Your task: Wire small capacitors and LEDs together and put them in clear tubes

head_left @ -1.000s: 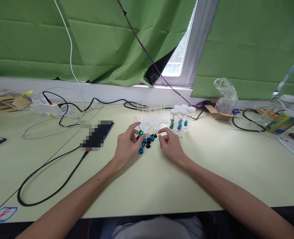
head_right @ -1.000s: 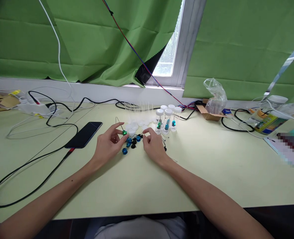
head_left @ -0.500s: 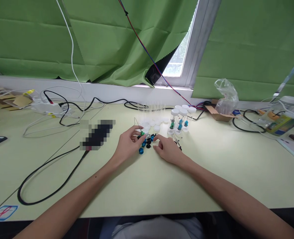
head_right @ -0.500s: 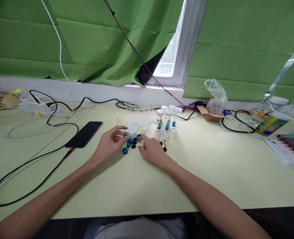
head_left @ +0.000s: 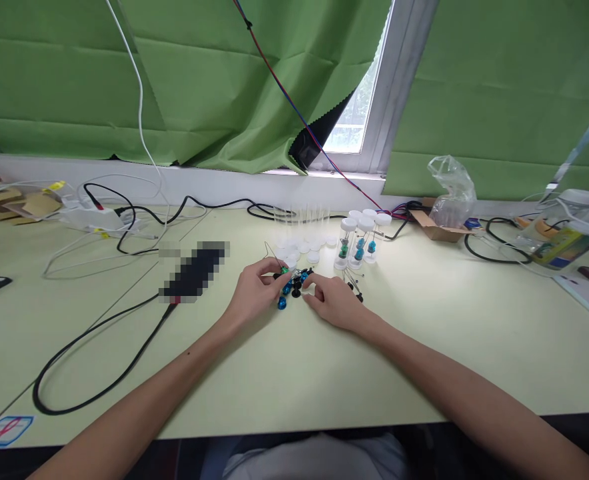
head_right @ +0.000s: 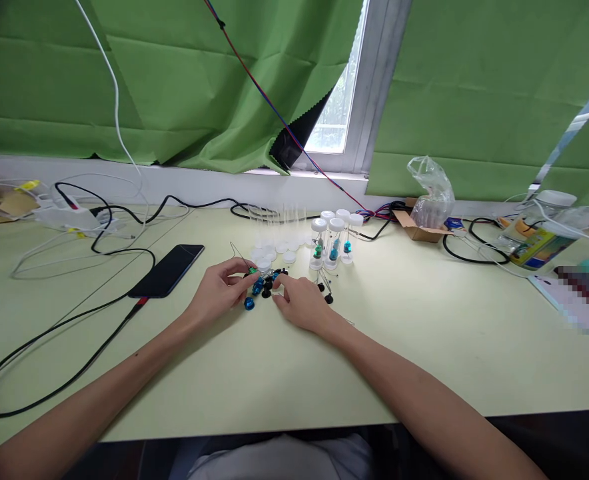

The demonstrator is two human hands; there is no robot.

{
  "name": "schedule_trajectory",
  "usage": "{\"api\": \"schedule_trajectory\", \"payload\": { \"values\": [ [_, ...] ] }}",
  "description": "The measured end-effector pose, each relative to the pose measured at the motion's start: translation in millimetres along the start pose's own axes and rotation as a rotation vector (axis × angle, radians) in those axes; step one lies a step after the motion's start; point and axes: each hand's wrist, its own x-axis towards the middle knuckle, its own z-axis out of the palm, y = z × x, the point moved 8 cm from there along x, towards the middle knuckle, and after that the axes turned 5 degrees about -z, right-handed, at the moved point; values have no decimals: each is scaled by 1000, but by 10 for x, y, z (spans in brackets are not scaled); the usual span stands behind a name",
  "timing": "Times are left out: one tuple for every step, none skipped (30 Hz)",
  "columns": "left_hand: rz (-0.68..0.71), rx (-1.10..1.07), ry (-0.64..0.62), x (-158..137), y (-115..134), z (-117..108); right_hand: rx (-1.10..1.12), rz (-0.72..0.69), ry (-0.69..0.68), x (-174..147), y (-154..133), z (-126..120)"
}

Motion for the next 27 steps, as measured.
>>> {"api": "schedule_trajectory", "payload": {
  "values": [
    [11, 7, -2, -3, 7, 5, 2, -2, -1, -1, -1, 3],
    [23, 14, -1, -6, 14, 8, 4, -4, -2, -2, -1, 7],
    [33, 18, 0, -8, 20, 10, 5, -4, -3, -3, 0, 11],
    [41, 23, 4, -10, 24, 9, 3, -5, -3, -3, 2, 15],
    [47, 28, 9, -12, 27, 7, 1, -6, -1, -2, 5, 19],
    [52, 35, 18, -12, 31, 2, -1, -7, 0, -1, 8, 23],
    [57, 43, 28, -12, 34, -5, -4, -9, 1, 2, 12, 28],
    [60, 50, 37, -11, 36, -11, -6, -14, 1, 6, 14, 33],
    [61, 54, 44, -10, 36, -16, -8, -20, 2, 10, 15, 37],
    [59, 54, 47, -8, 33, -19, -10, -27, 2, 14, 15, 42],
    [54, 50, 46, -5, 27, -19, -11, -34, 2, 18, 14, 46],
    [47, 42, 43, -2, 19, -17, -13, -41, 3, 22, 14, 50],
    [37, 32, 39, 0, 9, -16, -14, -46, 2, 24, 14, 54],
    [27, 20, 37, 3, 0, -16, -14, -48, 1, 26, 15, 58],
    [18, 8, 35, 5, -9, -16, -15, -50, 0, 27, 16, 61],
    [8, -4, 33, 7, -16, -15, -15, -51, 0, 28, 17, 63],
    [0, -17, 32, 9, -22, -15, -17, -51, 3, 28, 18, 62],
    [-7, -29, 28, 12, -27, -12, -17, -50, 7, 28, 19, 60],
    [-15, -40, 25, 15, -33, -9, -17, -51, 11, 27, 18, 58],
    [-23, -52, 23, 19, -39, -6, -17, -51, 15, 26, 18, 55],
    [-32, -65, 23, 23, -46, -4, -16, -51, 17, 25, 17, 54],
    [-44, -80, 25, 27, -56, -4, -16, -49, 17, 25, 18, 55],
    [-55, -95, 27, 30, -66, -4, -15, -47, 16, 24, 18, 57],
    [-65, -109, 31, 33, -74, -5, -16, -44, 15, 25, 20, 59],
    [-71, -122, 34, 35, -78, -7, -17, -42, 17, 26, 20, 60],
    [-76, -133, 33, 35, -80, -6, -19, -42, 19, 27, 19, 61],
    [-82, -142, 32, 34, -80, -5, -21, -45, 21, 30, 15, 61]
  ]
}}
